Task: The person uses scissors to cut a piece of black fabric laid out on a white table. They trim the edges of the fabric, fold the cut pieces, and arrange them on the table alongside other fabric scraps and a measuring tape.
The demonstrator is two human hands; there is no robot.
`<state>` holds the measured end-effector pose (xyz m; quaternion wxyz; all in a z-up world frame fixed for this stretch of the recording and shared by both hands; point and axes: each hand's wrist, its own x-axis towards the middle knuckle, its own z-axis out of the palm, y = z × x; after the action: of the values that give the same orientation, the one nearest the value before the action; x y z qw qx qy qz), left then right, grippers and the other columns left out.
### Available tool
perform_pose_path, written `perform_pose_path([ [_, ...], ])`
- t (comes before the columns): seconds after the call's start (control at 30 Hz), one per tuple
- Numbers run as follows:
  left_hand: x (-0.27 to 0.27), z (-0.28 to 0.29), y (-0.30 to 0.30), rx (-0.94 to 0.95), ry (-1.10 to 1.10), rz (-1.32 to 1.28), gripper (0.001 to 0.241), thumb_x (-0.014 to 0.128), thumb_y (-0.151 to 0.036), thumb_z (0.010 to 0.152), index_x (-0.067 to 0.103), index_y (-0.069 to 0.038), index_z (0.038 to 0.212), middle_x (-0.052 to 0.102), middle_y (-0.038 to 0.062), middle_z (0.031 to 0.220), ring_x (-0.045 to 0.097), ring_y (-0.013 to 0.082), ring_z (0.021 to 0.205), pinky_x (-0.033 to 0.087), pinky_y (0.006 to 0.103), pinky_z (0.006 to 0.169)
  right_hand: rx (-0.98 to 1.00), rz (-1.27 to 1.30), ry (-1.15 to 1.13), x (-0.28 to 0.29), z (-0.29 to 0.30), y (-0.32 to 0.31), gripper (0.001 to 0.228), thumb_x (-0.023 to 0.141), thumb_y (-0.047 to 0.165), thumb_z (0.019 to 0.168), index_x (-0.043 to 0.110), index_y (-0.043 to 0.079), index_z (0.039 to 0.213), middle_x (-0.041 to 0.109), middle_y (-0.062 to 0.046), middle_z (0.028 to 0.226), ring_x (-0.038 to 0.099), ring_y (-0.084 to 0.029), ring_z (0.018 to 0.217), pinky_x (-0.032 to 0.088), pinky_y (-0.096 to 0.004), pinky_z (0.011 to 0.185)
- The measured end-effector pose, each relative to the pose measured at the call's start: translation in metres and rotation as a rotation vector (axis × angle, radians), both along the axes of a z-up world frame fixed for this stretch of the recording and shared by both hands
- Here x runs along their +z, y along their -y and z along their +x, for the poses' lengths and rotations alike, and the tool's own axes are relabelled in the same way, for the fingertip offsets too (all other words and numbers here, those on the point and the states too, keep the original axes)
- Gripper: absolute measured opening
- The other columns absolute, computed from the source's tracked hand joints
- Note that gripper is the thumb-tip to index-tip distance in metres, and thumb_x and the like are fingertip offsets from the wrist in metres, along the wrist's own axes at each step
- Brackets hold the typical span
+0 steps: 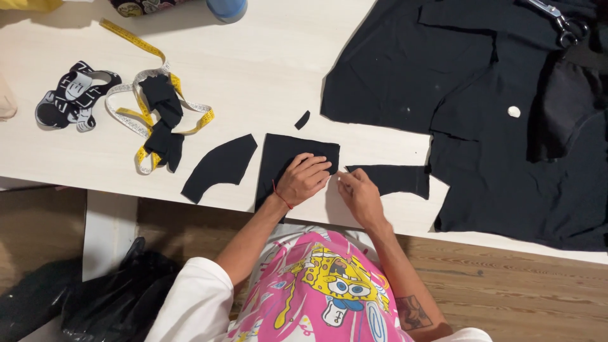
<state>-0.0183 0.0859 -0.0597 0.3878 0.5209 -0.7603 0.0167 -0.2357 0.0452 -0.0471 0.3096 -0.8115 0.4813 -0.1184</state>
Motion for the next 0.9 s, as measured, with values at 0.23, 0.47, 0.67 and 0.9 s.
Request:
perform_pose_path([
  [0.23, 0.016, 0.042, 0.011, 0.149, -0.132, -0.022, 0.004, 0.082, -0.022, 0.096, 0.081, -0.018, 0.094, 0.082, 0.000, 0.112, 0.076, 0.0206, 0.114, 0.055, 0.0425, 0.104, -0.070, -0.109, 0.054, 0.025, 0.034, 0.057, 0.026, 0.073, 0.027, 0.105, 0.076, 0.020, 0.129, 0.065, -0.004, 0.095, 0.077, -0.025, 0.073, 0.064, -0.041, 0.069],
  [0.47, 0.014, 0.125, 0.006, 0.441, 0.144, 0.481, 0.036, 0.084, -0.039, 0.094, 0.074, -0.013, 0.117, 0.060, 0.003, 0.125, 0.054, 0.0285, 0.123, 0.046, 0.0462, 0.101, 0.152, 0.039, -0.194, 0.036, 0.064, 0.083, 0.033, 0.090, 0.025, 0.086, 0.069, 0.015, 0.110, 0.059, -0.003, 0.114, 0.074, -0.035, 0.102, 0.065, -0.054, 0.086],
  [0.67, 0.035, 0.108, 0.011, 0.464, 0.030, 0.376, 0.023, 0.078, -0.037, 0.099, 0.071, -0.020, 0.112, 0.060, -0.001, 0.117, 0.063, 0.0252, 0.109, 0.051, 0.0417, 0.095, -0.024, 0.518, 0.390, 0.035, 0.062, 0.096, 0.025, 0.081, 0.003, 0.088, 0.069, 0.007, 0.110, 0.076, -0.010, 0.090, 0.074, -0.023, 0.084, 0.064, -0.037, 0.074],
  [0.9, 0.103, 0.012, -0.002, 0.341, -0.897, 0.538, 0.037, 0.088, -0.046, 0.092, 0.078, -0.013, 0.105, 0.080, 0.007, 0.092, 0.081, 0.0234, 0.088, 0.067, 0.0311, 0.075, -0.341, 0.741, 0.847, 0.052, 0.076, 0.069, 0.045, 0.091, -0.008, 0.078, 0.071, 0.000, 0.117, 0.075, -0.006, 0.072, 0.074, -0.014, 0.061, 0.069, -0.030, 0.059],
])
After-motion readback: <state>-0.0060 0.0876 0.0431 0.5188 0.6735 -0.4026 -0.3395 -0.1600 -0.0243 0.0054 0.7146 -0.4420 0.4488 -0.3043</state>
